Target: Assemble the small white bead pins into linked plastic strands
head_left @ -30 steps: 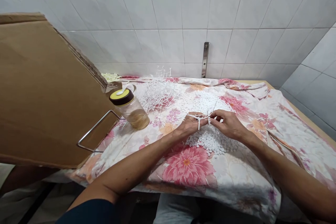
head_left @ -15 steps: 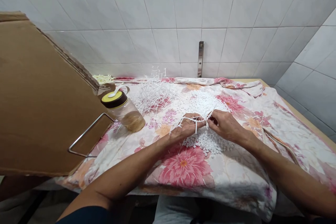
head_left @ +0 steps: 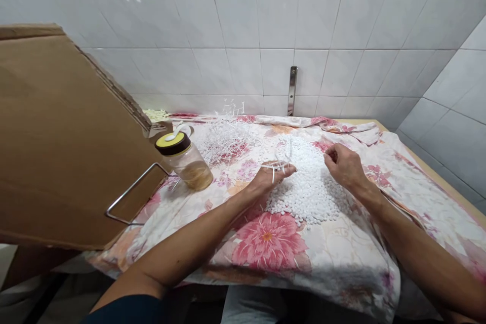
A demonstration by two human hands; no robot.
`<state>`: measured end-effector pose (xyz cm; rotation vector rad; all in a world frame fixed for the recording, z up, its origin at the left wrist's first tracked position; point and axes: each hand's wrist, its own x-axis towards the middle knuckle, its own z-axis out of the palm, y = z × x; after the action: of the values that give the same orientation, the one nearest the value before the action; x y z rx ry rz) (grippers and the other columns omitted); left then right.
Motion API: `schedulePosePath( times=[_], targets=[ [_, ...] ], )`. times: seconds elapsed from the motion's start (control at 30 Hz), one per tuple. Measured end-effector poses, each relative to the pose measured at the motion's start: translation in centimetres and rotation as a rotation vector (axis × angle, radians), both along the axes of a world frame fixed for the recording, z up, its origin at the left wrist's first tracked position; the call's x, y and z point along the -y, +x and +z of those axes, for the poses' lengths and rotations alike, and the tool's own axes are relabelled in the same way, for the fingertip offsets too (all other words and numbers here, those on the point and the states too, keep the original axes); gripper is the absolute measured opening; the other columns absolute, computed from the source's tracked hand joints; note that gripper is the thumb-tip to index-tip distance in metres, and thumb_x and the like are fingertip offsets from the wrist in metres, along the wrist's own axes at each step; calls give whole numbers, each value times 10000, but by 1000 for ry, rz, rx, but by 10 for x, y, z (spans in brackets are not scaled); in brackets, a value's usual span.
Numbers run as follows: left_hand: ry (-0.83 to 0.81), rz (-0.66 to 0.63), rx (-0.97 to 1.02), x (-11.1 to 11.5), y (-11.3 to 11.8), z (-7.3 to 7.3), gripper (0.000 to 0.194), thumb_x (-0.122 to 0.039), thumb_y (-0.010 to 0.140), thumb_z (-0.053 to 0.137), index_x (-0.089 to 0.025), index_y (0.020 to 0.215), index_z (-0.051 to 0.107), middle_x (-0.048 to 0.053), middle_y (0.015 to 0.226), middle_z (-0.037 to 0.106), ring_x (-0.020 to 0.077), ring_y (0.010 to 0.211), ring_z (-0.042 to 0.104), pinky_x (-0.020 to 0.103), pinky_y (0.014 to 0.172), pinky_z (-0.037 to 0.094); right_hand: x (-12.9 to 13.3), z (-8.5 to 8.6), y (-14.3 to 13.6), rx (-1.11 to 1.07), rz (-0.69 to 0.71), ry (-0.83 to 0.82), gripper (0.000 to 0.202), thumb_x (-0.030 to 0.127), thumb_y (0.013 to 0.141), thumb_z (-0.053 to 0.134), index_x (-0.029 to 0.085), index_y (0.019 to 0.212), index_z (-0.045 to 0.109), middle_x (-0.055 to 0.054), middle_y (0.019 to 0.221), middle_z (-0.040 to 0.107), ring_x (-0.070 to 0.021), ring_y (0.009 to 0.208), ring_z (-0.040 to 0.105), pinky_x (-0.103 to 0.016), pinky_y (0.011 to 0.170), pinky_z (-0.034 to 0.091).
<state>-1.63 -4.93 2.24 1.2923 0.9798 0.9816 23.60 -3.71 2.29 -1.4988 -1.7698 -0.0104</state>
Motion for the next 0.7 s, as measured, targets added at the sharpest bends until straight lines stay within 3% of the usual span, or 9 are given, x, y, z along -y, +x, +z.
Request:
schedulePosePath(
  times=[0.17,0.3,0.4,0.7],
  targets=[
    [-155,32,183,-11,0,-7,437,-505,601,914,-148,779,736,-15,669,514,102,621,410,273,610,301,10,1,-16,-171,157,-158,131,306,857,645,198,925,675,-55,867,717,-176,657,634,-333,637,523],
    [-133,8,191,-12,0,-9,439,-529,634,902,-158,798,734,-17,697,511,103,633,402,275,623,314,28,2,-43,-443,378,-449,340,481,911,662,190,1079,712,-37,814,678,-155,576,598,-276,434,497],
    [-62,-58,172,-10,0,-10,433,-565,710,850,-162,796,719,-13,712,526,104,632,402,275,616,313,36,0,-56,-559,494,-568,381,522,919,677,177,1080,706,11,715,620,-112,481,539,-247,394,472],
    [10,-114,172,-2,3,-14,397,-528,784,812,-156,888,721,-11,719,569,95,598,418,264,580,304,37,-3,-64,-807,514,-666,408,570,865,747,175,841,649,44,626,569,-74,429,485,-214,374,437]
  ],
)
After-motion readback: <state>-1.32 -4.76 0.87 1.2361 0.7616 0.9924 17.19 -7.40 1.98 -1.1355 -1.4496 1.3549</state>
